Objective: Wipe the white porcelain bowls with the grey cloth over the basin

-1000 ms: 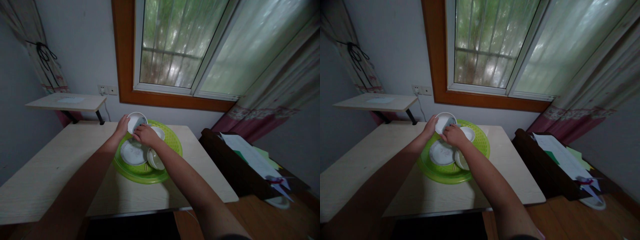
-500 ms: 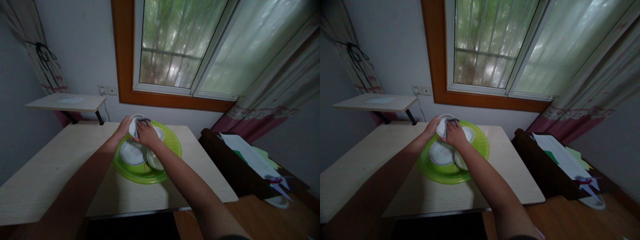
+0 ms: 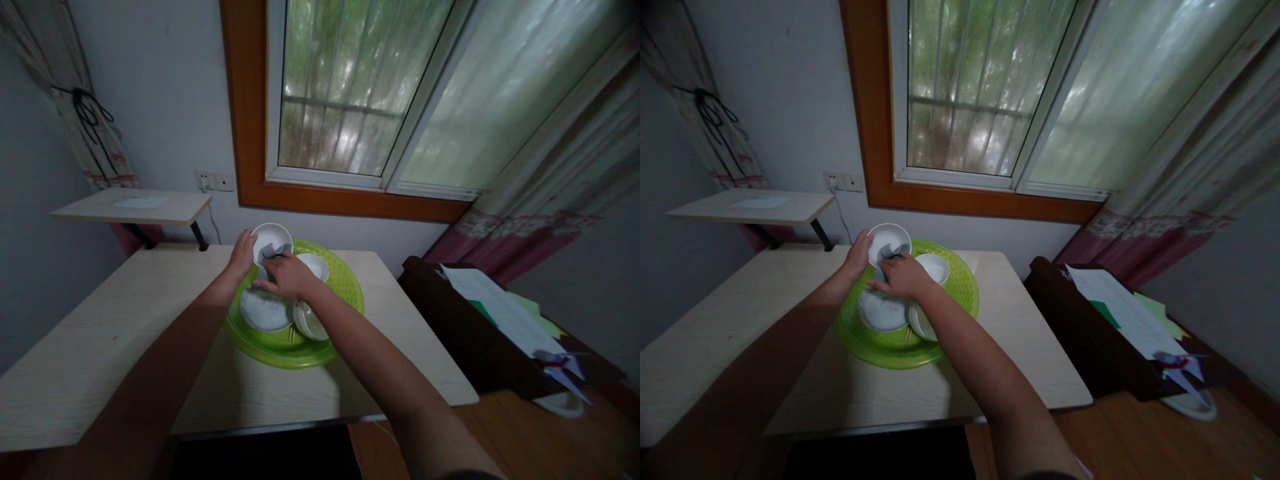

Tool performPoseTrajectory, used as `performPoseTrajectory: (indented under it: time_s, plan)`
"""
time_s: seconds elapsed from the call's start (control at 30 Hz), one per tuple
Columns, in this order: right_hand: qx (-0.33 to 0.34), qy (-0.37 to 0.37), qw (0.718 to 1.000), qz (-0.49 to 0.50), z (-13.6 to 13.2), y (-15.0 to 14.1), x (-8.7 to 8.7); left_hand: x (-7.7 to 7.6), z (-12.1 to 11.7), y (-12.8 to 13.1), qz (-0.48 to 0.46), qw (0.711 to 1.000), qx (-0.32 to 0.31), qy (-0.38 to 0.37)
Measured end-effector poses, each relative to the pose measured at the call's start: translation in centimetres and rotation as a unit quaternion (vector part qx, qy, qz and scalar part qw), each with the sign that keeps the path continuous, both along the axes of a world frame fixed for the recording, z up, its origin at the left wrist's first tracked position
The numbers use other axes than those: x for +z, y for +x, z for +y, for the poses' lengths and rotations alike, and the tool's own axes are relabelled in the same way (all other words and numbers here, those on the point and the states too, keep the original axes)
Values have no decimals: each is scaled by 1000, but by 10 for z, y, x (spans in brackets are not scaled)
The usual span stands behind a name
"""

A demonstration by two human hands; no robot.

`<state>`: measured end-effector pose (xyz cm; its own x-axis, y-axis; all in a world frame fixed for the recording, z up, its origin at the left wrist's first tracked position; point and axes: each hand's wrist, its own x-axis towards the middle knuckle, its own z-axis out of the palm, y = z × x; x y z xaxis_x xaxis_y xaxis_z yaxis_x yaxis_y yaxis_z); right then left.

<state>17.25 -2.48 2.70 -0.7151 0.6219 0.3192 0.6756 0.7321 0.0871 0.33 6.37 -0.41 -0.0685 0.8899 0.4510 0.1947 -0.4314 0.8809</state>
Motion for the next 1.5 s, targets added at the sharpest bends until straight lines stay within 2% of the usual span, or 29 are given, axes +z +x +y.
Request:
performPoseTrajectory:
  time_s: [0.17,0.4,0.53,0.67,0.8,0.97,1.17,1.37,1.5]
  plan:
    - [9,4,1000,12,0,-1,-6,6,-3,4,-17,998,-56,-20]
    - [-94,34,995,11,3,-1,-15,4,-10,10,-33,991,-121,-41]
    - [-154,43,987,8,4,-2,-16,-1,-5,9,-8,994,-93,-57]
    - [-172,44,984,-11,2,-6,-12,-2,-1,5,28,998,-39,-33]
    - [-144,32,989,-34,-2,-6,-5,-1,-2,2,48,999,-7,-20]
    - [-69,0,997,-28,-2,-4,-3,-4,1,-1,59,998,23,-11]
    - [6,-35,999,26,2,0,-7,-2,2,-2,33,999,-2,-12]
    - [10,-30,999,8,5,0,-14,2,-4,3,25,998,-50,-16]
    - [-6,-12,1000,5,9,0,-19,2,-5,5,26,998,-61,-19]
